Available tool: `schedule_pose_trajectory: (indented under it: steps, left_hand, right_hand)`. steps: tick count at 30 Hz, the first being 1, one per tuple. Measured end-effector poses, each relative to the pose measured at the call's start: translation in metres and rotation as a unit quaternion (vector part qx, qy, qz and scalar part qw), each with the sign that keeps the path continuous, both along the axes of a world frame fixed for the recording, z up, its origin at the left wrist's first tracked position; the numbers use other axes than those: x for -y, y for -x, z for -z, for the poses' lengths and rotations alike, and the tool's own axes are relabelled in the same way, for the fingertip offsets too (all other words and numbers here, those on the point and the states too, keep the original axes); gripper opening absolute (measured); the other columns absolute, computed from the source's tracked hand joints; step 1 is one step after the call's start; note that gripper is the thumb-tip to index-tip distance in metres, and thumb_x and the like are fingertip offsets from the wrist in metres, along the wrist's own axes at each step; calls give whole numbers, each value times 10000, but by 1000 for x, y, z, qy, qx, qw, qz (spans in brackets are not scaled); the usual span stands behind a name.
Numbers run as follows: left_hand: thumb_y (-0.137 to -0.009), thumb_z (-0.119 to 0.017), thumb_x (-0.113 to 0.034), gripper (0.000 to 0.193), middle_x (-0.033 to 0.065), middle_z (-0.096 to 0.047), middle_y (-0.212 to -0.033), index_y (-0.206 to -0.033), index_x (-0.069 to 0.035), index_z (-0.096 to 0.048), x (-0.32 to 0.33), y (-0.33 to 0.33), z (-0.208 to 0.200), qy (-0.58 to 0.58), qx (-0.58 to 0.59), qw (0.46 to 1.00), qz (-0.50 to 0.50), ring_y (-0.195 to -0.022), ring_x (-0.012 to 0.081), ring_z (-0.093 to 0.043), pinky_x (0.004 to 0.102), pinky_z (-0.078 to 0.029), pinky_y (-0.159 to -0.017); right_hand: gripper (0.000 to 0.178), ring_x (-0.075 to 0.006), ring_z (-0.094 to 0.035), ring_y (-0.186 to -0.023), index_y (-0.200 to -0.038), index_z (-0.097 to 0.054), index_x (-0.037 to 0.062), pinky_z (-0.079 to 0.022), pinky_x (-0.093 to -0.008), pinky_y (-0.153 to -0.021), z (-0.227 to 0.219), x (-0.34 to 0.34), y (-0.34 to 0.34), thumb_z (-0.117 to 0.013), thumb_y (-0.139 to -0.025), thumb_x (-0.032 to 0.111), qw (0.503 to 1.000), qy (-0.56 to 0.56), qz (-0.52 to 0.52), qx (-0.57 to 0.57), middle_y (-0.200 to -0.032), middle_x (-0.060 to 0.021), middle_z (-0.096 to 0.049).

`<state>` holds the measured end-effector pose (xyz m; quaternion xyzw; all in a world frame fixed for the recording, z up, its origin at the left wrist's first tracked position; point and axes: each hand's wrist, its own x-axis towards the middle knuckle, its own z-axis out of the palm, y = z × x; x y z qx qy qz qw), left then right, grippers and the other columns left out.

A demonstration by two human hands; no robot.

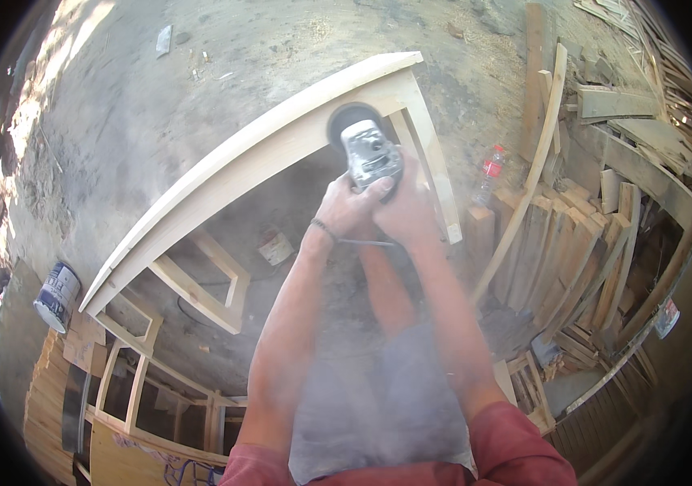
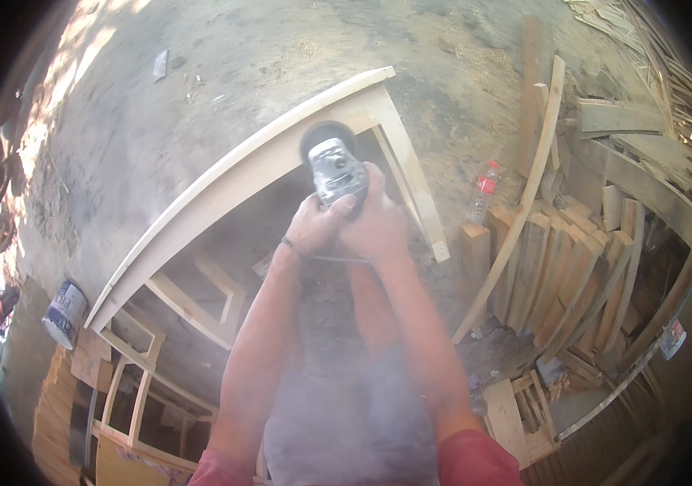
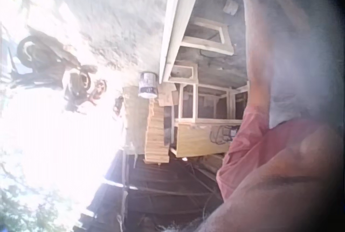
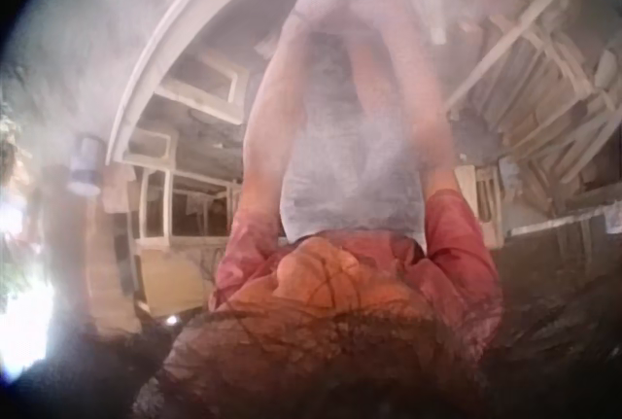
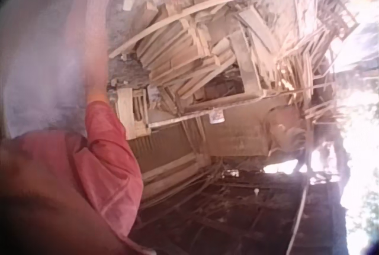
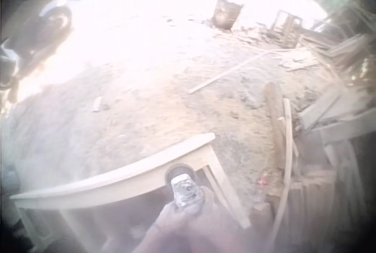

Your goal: The person sands the surface and edges of a wooden structure using a power sander, turning the object over to reach different sides.

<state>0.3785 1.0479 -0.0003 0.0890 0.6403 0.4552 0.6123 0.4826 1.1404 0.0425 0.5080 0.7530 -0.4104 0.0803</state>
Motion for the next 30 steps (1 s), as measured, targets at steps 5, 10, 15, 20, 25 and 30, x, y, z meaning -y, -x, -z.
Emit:
schedule_pose_trajectory:
  steps: [5,10,15,20,25,30]
  left_hand:
    - [-819,-790,-543,778,106,-657,-1285,-1354,-15,-587,79,-9,12,-46,86,965,-243,-1200,236,-625,377,-480,-1030]
    - [-768,-793,-634,959,79,-570,-1390,-1459,-49,-477,89,-9,4,-48,111,939,-321,-1294,224,-552,392,-452,-1073]
    - [-914,-668,-569,709,126,-691,-1188,-1272,42,-629,32,-14,10,-62,5,976,-210,-1119,198,-628,365,-487,-995]
    - [-911,-681,-540,683,128,-711,-1151,-1233,61,-646,-8,-22,8,-56,5,986,-155,-1083,194,-649,366,-509,-961]
    - [-894,-717,-527,679,133,-725,-1111,-1226,62,-650,-55,-27,6,-33,4,995,-92,-1059,178,-656,353,-512,-945]
    - [-897,-730,-500,648,127,-735,-1089,-1225,54,-661,-92,-32,5,-48,-6,997,-53,-1032,163,-661,335,-523,-915]
  right_hand:
    - [834,-478,-705,-901,-1476,-352,87,-576,-537,-774,-1,48,36,-742,-807,397,988,29,-151,-4,-1027,-271,-693]
    - [811,-466,-708,-890,-1475,-374,87,-578,-536,-786,0,56,48,-736,-802,361,981,55,-187,-5,-1052,-283,-679]
    - [831,-471,-709,-922,-1479,-369,87,-579,-530,-806,-3,-2,30,-740,-785,351,985,25,-169,12,-1085,-288,-679]
    - [848,-482,-713,-869,-1485,-350,81,-577,-542,-760,-3,-39,9,-741,-800,392,990,7,-140,-8,-977,-284,-680]
    - [797,-466,-716,-877,-1438,-363,82,-574,-534,-742,-3,-70,-10,-733,-806,395,996,-25,-86,-8,-957,-265,-704]
    - [790,-474,-712,-889,-1436,-355,93,-571,-539,-742,3,-95,-24,-731,-811,398,997,-51,-43,-44,-968,-250,-719]
